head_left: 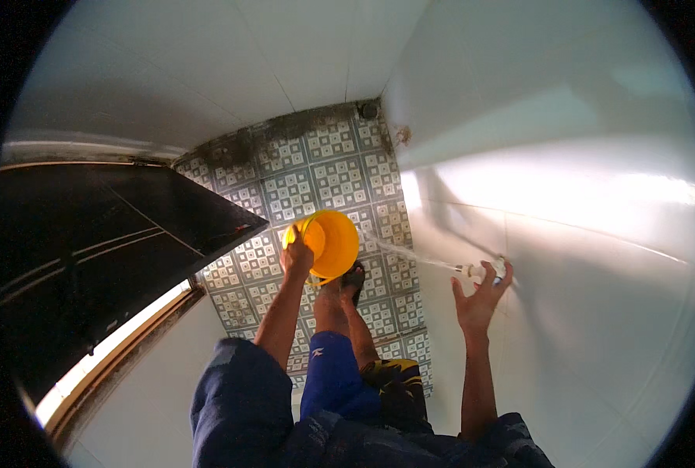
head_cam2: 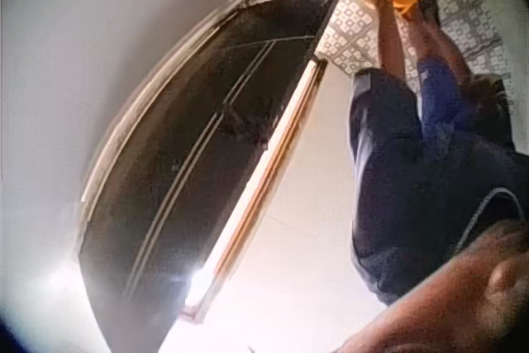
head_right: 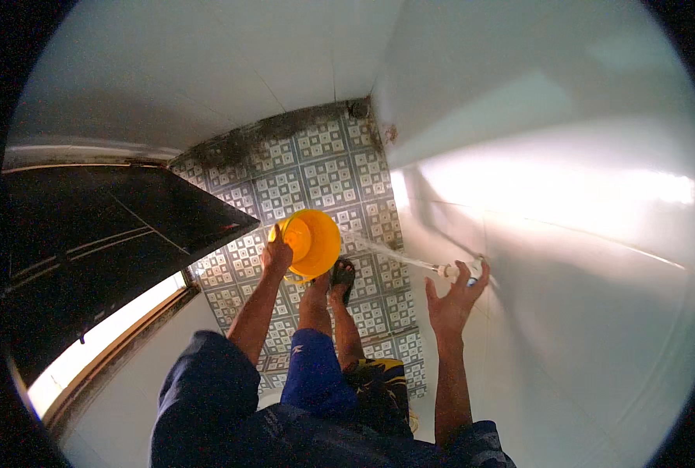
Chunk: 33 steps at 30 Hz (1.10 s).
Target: The person fills a yellow bucket with water from a wall-mounted tap in a tiled bathroom. They repeatedly lift the bucket, pour out the water onto the floor, and refill it from the tap.
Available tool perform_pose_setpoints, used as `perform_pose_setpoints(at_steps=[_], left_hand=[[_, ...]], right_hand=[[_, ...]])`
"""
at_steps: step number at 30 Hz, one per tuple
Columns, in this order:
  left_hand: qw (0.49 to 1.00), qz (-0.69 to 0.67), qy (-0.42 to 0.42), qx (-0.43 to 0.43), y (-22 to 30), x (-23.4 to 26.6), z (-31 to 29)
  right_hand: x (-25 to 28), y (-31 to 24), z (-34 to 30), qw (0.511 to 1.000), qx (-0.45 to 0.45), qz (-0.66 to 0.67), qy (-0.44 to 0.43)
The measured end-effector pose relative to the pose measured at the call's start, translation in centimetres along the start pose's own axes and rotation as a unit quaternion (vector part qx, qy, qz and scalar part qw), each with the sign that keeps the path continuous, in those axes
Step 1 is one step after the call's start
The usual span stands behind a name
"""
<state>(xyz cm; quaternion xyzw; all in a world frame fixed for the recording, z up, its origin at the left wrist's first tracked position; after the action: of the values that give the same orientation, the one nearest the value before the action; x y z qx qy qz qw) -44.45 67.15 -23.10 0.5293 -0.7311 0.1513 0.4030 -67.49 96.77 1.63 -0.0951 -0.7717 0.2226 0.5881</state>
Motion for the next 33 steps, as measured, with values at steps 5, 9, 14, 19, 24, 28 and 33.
perform_pose_setpoints(at_steps=[5, 9, 14, 19, 24, 28, 33], left_hand=[[0.976, -0.170, 0.052, 0.123, -4.5, 0.1, -8.4], [0.907, -0.384, 0.107, 0.138, -8.7, -0.8, -13.3], [0.914, -0.356, 0.096, 0.169, -10.6, 2.9, -20.5], [0.933, -0.271, 0.129, 0.197, -20.3, -1.2, -24.1], [0.946, -0.238, 0.086, 0.204, -20.8, -0.1, -29.7], [0.937, -0.254, 0.072, 0.229, -17.7, 1.7, -33.5], [0.949, -0.257, 0.085, 0.162, -25.9, -3.3, -32.6]], right_hand=[[0.3, 0.1, -0.6, 0.994, 0.074, -0.071, -0.025], [0.9, 1.0, -0.6, 0.989, 0.127, -0.072, -0.003], [0.8, 1.7, -0.6, 0.992, 0.067, -0.088, -0.055], [0.2, 1.3, -0.7, 0.989, 0.084, -0.113, -0.051], [0.5, 1.9, -0.3, 0.988, 0.078, -0.126, -0.052], [1.0, 2.8, -0.2, 0.983, 0.040, -0.158, -0.079], [0.2, 1.5, 0.3, 0.973, 0.043, -0.204, -0.100]])
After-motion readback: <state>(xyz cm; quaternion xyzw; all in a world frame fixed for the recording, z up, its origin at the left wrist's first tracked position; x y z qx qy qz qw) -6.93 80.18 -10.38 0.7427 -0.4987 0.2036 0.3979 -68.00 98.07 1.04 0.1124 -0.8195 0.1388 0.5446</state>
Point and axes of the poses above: each hand's wrist, its own z-axis towards the middle knuckle, its own x-axis out of the back of the hand, y = z × x, the point moved 5 cm from there along z, towards the middle knuckle, and after that the axes turned 7 degrees about -x, right-handed, at the moved point
